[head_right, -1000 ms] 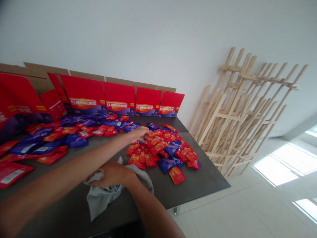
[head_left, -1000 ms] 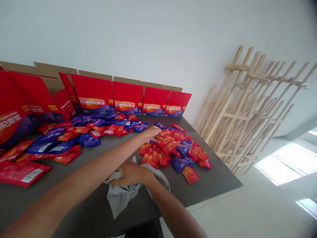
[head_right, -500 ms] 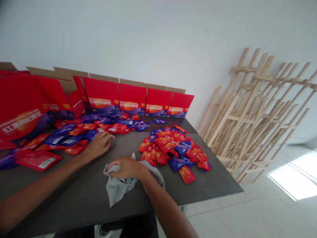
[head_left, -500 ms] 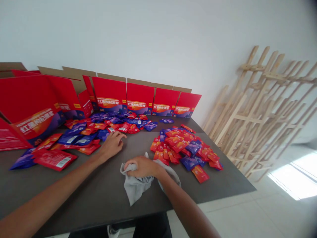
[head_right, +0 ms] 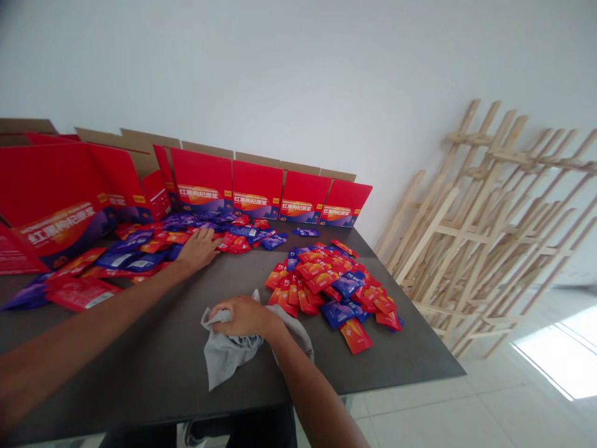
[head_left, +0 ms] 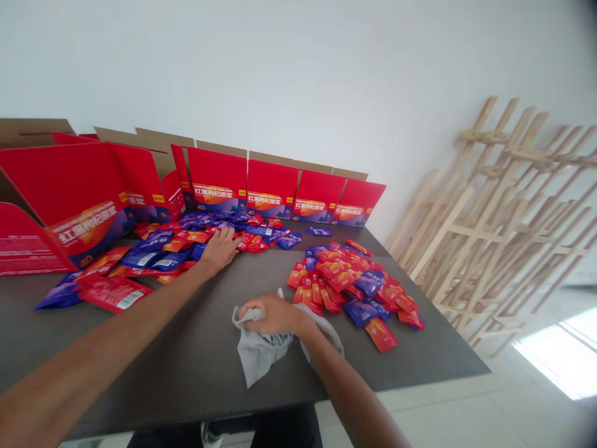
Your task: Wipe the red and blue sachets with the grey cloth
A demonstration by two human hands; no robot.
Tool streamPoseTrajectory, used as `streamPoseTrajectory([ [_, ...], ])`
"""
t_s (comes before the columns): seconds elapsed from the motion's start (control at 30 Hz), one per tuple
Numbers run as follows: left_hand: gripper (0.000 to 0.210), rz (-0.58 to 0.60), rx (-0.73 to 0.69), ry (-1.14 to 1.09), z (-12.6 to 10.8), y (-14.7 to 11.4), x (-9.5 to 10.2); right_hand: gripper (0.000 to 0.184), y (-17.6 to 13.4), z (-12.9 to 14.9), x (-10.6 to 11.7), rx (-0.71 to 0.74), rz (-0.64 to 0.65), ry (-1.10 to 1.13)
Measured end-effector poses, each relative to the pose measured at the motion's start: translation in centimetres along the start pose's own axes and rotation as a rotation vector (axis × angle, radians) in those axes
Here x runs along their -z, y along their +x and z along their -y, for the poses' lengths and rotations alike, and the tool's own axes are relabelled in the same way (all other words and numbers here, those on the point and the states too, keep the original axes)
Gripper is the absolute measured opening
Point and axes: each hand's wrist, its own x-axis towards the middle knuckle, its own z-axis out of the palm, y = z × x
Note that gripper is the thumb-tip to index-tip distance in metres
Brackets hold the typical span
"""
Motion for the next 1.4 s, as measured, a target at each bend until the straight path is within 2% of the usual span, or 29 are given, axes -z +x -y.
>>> streamPoseTrajectory([
  [0.1,0.042,0.027,-0.065,0.071,-0.6,1.2,-0.2,0.021,0.0,0.0,0.1,0.012,0.007,0.006],
  [0.2,0.042,0.026,-0.071,0.090,-0.7,1.4,-0.3,0.021,0.0,0.1,0.2,0.000,0.023,0.005],
  [0.4,0.037,0.036,-0.036,-0.052,0.5,0.9,0.3,0.018,0.0,0.4,0.2,0.020,-0.021,-0.006],
  [0.5,0.040,-0.032,0.006,-0.171,1.2,0.4,1.0,0.018,0.0,0.6,0.2,0.013,-0.068,0.038],
  [0.6,0.039,-0.130,0.103,-0.405,1.5,-0.8,1.7,0.018,0.2,0.8,0.2,-0.051,-0.194,0.085],
  [0.67,0.035,-0.175,0.237,-0.557,1.2,-2.2,2.1,0.018,0.4,0.9,0.2,-0.096,-0.337,0.113],
  [0.73,0.035,-0.191,0.379,-0.648,0.1,-3.8,2.3,0.018,0.6,0.8,0.2,-0.139,-0.496,0.147],
  [0.8,0.036,-0.189,0.508,-0.838,-1.8,-5.4,2.5,0.018,0.7,0.6,0.3,-0.174,-0.637,0.180],
  [0.87,0.035,-0.173,0.672,-1.333,-4.4,-6.8,2.8,0.018,0.8,0.4,0.3,-0.184,-0.732,0.199],
  [0.93,0.037,-0.049,0.700,-1.756,-7.2,-8.0,3.4,0.017,0.9,0.2,0.3,-0.173,-0.770,0.195],
  [1.0,0.042,0.082,0.651,-2.003,-9.5,-8.8,4.1,0.017,0.8,0.1,0.2,-0.169,-0.753,0.165],
  [1.07,0.041,0.175,0.594,-2.161,-10.9,-9.3,4.9,0.017,0.7,0.1,0.2,-0.176,-0.694,0.124],
  [1.13,0.036,0.272,0.582,-2.284,-11.4,-9.6,5.4,0.018,0.6,0.3,0.3,-0.159,-0.616,0.104],
  [1.27,0.036,0.498,0.658,-2.404,-10.8,-9.7,5.7,0.023,0.1,0.9,0.6,-0.019,-0.426,0.131],
  [1.33,0.032,0.507,0.685,-2.388,-10.6,-9.8,5.6,0.025,0.0,1.2,0.6,0.020,-0.357,0.124],
  [1.4,0.026,0.468,0.695,-2.360,-10.7,-9.9,5.4,0.026,0.1,1.2,0.5,-0.007,-0.349,0.104],
])
